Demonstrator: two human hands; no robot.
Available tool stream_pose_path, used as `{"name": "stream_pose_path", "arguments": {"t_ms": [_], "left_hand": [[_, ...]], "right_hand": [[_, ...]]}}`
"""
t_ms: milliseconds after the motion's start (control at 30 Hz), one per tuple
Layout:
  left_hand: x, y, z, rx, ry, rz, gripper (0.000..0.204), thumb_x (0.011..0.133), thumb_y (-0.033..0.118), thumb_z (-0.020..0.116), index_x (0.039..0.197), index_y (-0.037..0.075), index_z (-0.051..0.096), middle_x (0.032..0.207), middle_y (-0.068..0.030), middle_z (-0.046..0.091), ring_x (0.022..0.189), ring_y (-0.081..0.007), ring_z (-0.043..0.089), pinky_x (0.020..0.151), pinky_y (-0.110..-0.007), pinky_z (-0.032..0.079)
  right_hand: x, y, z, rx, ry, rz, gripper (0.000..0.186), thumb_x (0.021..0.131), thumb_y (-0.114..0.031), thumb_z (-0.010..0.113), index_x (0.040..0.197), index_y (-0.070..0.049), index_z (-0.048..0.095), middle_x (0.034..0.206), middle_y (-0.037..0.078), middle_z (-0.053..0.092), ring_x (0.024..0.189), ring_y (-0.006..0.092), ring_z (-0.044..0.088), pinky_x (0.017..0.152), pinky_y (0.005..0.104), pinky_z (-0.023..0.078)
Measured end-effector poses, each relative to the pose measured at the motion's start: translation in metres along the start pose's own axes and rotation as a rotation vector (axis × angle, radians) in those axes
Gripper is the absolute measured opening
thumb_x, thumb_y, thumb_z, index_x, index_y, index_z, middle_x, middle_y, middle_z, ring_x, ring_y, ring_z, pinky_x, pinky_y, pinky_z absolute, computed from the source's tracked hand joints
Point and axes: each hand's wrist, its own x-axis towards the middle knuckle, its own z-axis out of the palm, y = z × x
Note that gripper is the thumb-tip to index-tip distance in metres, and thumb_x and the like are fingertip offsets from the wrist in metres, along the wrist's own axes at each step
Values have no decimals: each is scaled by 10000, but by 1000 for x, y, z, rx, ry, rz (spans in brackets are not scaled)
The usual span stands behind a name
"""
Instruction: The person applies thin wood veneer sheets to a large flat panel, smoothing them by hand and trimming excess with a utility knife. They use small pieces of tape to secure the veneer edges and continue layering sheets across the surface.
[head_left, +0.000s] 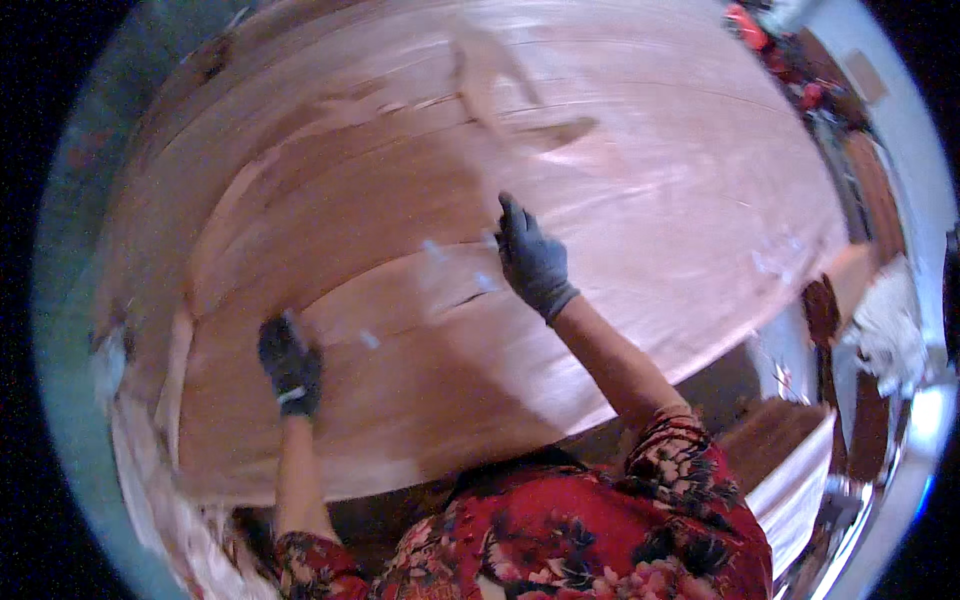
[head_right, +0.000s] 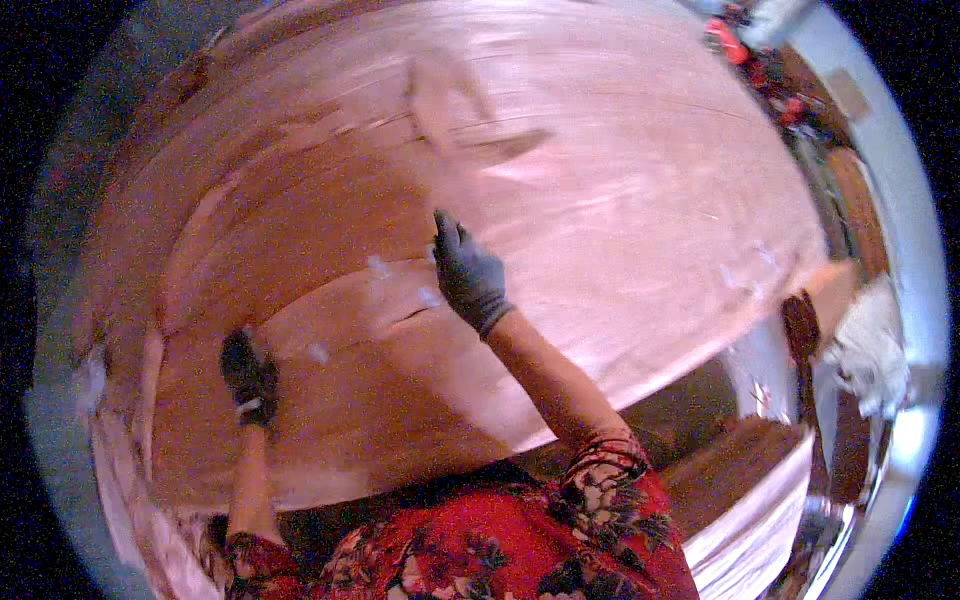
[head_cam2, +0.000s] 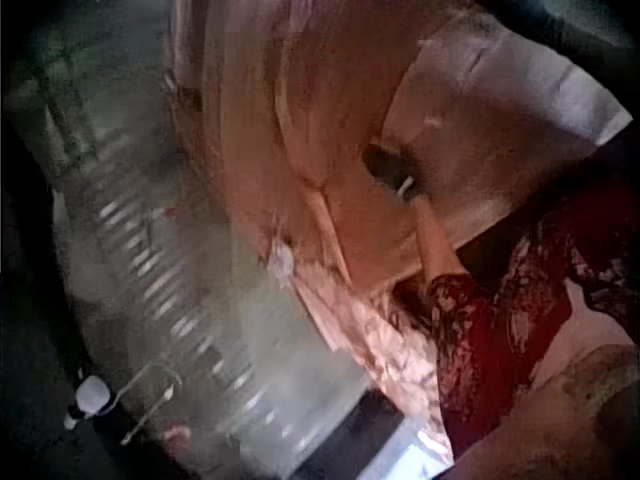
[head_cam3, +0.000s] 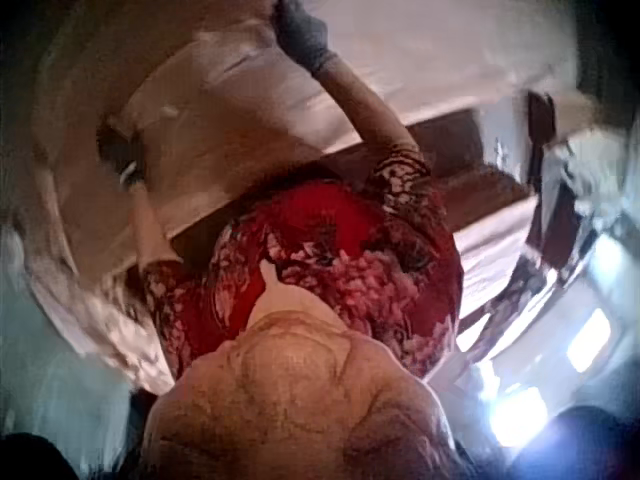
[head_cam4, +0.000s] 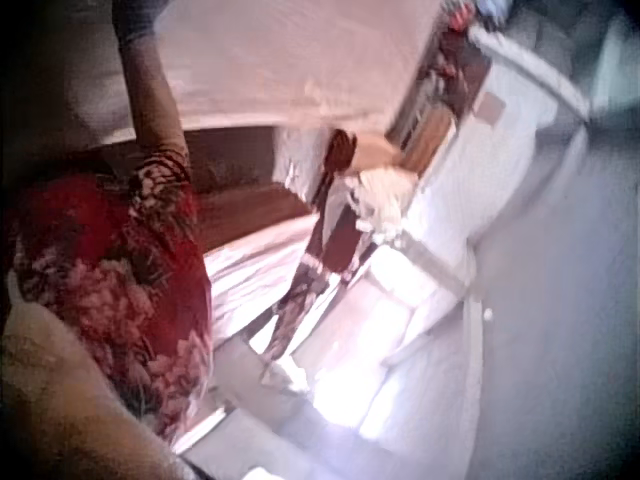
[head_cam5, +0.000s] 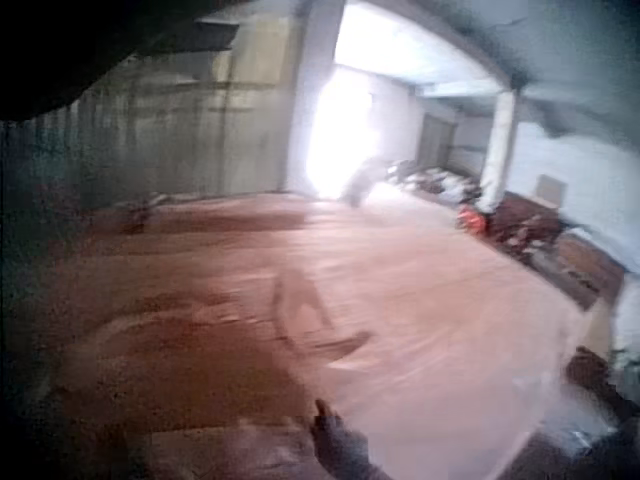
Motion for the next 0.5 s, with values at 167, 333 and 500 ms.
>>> {"name": "stream_pose_path", "arguments": {"t_ms": [167, 333, 500], "left_hand": [[-25, 0, 8, 45, 85, 39, 734, 822, 306, 592, 1432, 10, 310, 1433, -241, 364, 1333, -410, 320, 1106, -516, 233], [-41, -7, 22, 84, 257, 67, 632, 892, 357, 542, 1373, -25, 391, 1386, -237, 427, 1289, -402, 385, 1080, -479, 300], [-133, -34, 56, -49, 479, -175, 598, 902, 389, 542, 1334, -11, 434, 1342, -210, 467, 1223, -372, 444, 1038, -458, 353]], "right_hand": [[-127, 81, -73, 267, 104, 530, 497, 878, -48, 548, 1338, -163, 400, 922, 80, 684, 797, 223, 672, 664, 333, 519], [-262, 139, -136, 785, 438, 1094, 298, 915, -186, 584, 1174, -56, 521, 894, 120, 701, 434, 85, 437, 395, 245, 384], [-364, 164, -171, 1353, 635, 1472, 271, 870, -362, 652, 843, -95, 615, 700, 69, 628, 387, 126, 404, 371, 292, 348]]}}
